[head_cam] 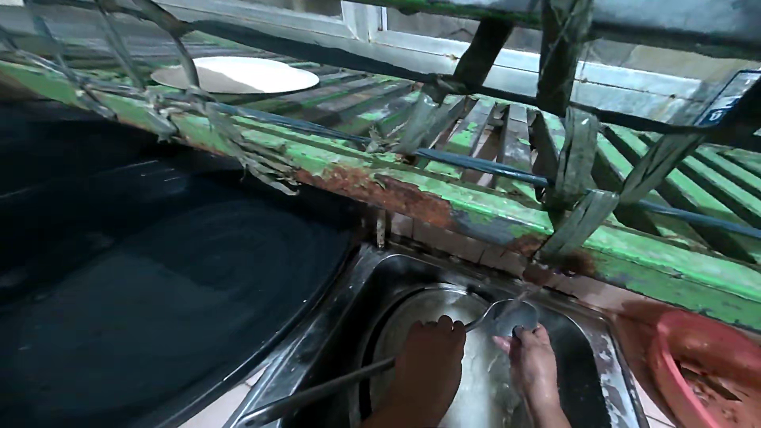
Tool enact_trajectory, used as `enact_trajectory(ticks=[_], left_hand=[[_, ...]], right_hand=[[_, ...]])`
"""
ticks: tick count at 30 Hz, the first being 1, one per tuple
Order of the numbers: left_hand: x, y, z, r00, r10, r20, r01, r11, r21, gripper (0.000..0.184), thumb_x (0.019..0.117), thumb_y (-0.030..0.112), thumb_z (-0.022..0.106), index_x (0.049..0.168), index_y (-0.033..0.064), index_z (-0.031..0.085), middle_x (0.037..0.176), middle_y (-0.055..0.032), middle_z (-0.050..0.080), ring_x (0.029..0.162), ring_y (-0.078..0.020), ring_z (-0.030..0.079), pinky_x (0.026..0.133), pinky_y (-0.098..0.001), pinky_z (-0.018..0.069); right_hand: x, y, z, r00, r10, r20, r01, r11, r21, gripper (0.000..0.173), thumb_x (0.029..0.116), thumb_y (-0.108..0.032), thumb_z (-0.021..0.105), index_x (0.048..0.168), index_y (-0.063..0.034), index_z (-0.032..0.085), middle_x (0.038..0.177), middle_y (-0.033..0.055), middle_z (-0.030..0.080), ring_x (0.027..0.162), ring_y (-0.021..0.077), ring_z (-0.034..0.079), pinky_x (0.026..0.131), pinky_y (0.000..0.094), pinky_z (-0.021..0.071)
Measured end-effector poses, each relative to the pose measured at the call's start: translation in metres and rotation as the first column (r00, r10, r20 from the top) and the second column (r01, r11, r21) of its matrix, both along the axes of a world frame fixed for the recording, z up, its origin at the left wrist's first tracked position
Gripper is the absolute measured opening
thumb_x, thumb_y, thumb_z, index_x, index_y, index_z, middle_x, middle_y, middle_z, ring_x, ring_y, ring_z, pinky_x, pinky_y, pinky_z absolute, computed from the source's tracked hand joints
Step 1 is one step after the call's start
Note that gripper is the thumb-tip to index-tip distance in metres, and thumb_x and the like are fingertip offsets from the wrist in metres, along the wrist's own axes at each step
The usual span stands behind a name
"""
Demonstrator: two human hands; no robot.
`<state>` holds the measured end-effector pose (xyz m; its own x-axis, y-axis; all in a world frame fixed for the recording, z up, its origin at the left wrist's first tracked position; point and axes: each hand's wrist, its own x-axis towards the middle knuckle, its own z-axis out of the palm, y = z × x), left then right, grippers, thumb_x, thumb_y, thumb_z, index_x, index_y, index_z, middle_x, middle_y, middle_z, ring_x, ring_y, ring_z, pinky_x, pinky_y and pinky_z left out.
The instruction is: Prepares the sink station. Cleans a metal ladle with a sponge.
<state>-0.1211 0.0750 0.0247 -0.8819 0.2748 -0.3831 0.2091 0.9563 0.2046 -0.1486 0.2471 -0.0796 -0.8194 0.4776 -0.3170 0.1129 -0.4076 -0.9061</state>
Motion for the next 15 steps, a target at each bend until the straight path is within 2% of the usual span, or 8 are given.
enact_trajectory(ticks=[5,7,13,14,15], left_hand=[[0.001,-0.001,-0.006,0.999,0.001,-0.043,-0.001,1.0,0.013,0.034,0.1068,0.016,0.046,0.138,0.0088,0.059,0.127,-0.0186,0.063,0.113,-0.0371,0.064,0.097,-0.0535,0.0489],[0.001,-0.002,-0.006,0.999,0.004,-0.036,-0.004,1.0,0.011,0.034,0.1066,0.016,0.046,0.138,0.0087,0.059,0.127,-0.0184,0.063,0.113,-0.0375,0.064,0.097,-0.0536,0.0486],[0.001,-0.01,-0.007,0.999,0.046,-0.011,-0.046,0.999,0.006,0.034,0.1068,0.015,0.046,0.138,0.0087,0.058,0.13,-0.0191,0.062,0.116,-0.0391,0.063,0.098,-0.0545,0.0492],[0.002,-0.012,-0.008,0.998,0.051,-0.028,-0.05,0.999,0.014,0.034,0.107,0.016,0.047,0.138,0.0088,0.059,0.13,-0.0195,0.062,0.115,-0.0398,0.063,0.096,-0.0553,0.0502],[0.002,-0.014,-0.008,0.998,0.056,-0.034,-0.055,0.998,0.015,0.034,0.1076,0.017,0.046,0.138,0.0092,0.059,0.129,-0.0197,0.062,0.115,-0.0403,0.064,0.096,-0.0555,0.0507]], right_hand=[[0.0,0.001,-0.005,1.0,0.0,-0.006,0.0,1.0,-0.006,0.027,0.1088,-0.006,0.037,0.134,0.0022,0.041,0.097,0.0166,0.062,0.06,0.0208,0.068,0.055,0.0371,0.0625],[0.0,-0.001,-0.006,1.0,0.0,-0.009,0.0,1.0,0.001,0.031,0.1014,0.005,0.036,0.132,0.0026,0.042,0.098,0.0167,0.062,0.06,0.0211,0.068,0.055,0.0381,0.0628],[0.004,-0.001,-0.01,0.988,0.139,-0.06,-0.139,0.99,0.008,0.059,0.0918,0.016,0.034,0.148,0.0,0.031,0.12,0.0192,0.06,0.074,0.0219,0.072,0.065,0.0387,0.064],[0.005,0.0,-0.013,0.984,0.161,-0.076,-0.16,0.987,0.015,0.059,0.0929,0.014,0.034,0.15,0.0001,0.028,0.119,0.019,0.061,0.074,0.0218,0.072,0.066,0.039,0.0642],[0.006,0.001,-0.014,0.981,0.18,-0.078,-0.179,0.984,0.021,0.055,0.0979,0.009,0.033,0.152,0.0007,0.026,0.115,0.0173,0.061,0.073,0.0203,0.072,0.067,0.0382,0.0646]])
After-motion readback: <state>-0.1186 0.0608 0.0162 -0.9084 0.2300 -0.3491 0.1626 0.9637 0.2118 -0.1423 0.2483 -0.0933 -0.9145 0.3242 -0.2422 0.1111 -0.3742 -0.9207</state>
